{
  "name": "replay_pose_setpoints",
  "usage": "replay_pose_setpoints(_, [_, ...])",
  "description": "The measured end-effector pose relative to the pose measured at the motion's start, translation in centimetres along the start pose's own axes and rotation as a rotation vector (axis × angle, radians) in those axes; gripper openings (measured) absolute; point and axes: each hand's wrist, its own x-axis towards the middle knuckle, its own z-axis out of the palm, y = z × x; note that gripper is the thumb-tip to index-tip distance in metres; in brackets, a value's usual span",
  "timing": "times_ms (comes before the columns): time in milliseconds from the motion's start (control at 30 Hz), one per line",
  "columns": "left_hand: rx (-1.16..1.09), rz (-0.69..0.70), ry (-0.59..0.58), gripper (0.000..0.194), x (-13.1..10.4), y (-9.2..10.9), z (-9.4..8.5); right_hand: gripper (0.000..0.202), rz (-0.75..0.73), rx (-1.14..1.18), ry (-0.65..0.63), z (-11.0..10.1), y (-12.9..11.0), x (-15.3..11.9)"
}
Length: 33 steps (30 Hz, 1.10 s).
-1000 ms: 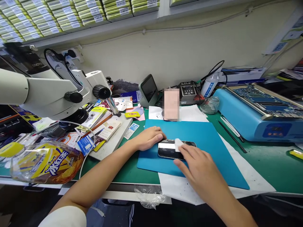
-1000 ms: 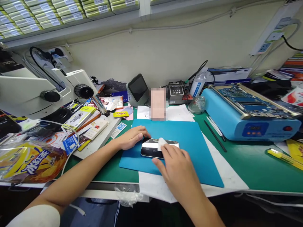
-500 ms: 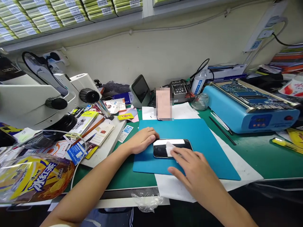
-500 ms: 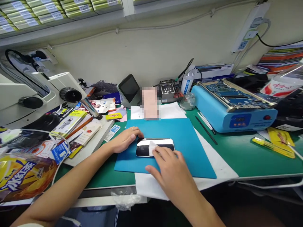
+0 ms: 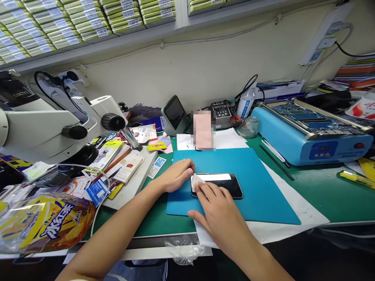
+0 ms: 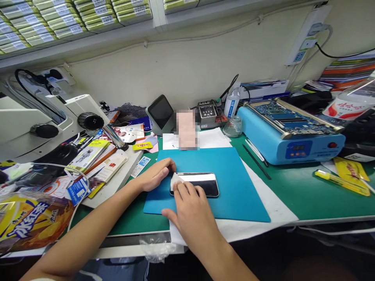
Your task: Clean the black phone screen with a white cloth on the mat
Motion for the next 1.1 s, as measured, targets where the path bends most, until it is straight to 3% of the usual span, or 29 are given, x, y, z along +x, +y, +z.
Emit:
replay_pose_setpoints(133, [0.011, -0.010, -0.012, 0.069, 0.1, 0.2, -0.2, 0.058, -0.031, -0.070, 0.034, -0.9, 3.6, -2.6])
replay_pose_setpoints(233, [0.017, -0.022, -0.016, 0.061, 0.2, 0.5, -0.2, 0.060, 0.035, -0.127, 0.025, -1.4, 5.6, -2.8])
replay_pose_setpoints(367, [0.042, -0.006, 0.038, 0.050, 0.4, 0.7, 0.1, 0.059, 0.127, -0.138, -0.033, -1.2, 3.5, -0.1])
replay_pose_setpoints(467, [0.059, 0.016, 0.087, 0.049, 0.3, 0.6, 0.2, 0.059, 0.117, -0.075, -0.045, -0.3, 0.3, 2.0])
replay_pose_setpoints(567, [0.063, 0.010, 0.096, 0.052, 0.2, 0.3, 0.2, 0.061, 0.082, -0.048, -0.038, 0.3, -1.3, 2.3])
replay_pose_setpoints(667, [0.077, -0.006, 0.084, 0.053, 0.2, 0.1, 0.2, 0.062, 0.011, -0.046, -0.013, 0.3, -0.6, 0.4])
replay_pose_setpoints(867, [0.154, 0.003, 0.042, 0.054, 0.4, 0.3, -0.1, 0.055, -0.071, -0.133, 0.006, -1.7, 4.3, -3.9])
replay_pose_setpoints(967, [0.208, -0.017, 0.031, 0.061, 0.6, 0.5, -0.2, 0.059, -0.067, -0.194, 0.042, -2.0, 5.5, -3.8])
replay_pose_setpoints(1100, [0.163, -0.064, 0.106, 0.064, 0.6, 0.2, 0.0, 0.058, -0.007, -0.170, 0.029, -1.0, 3.5, -1.3])
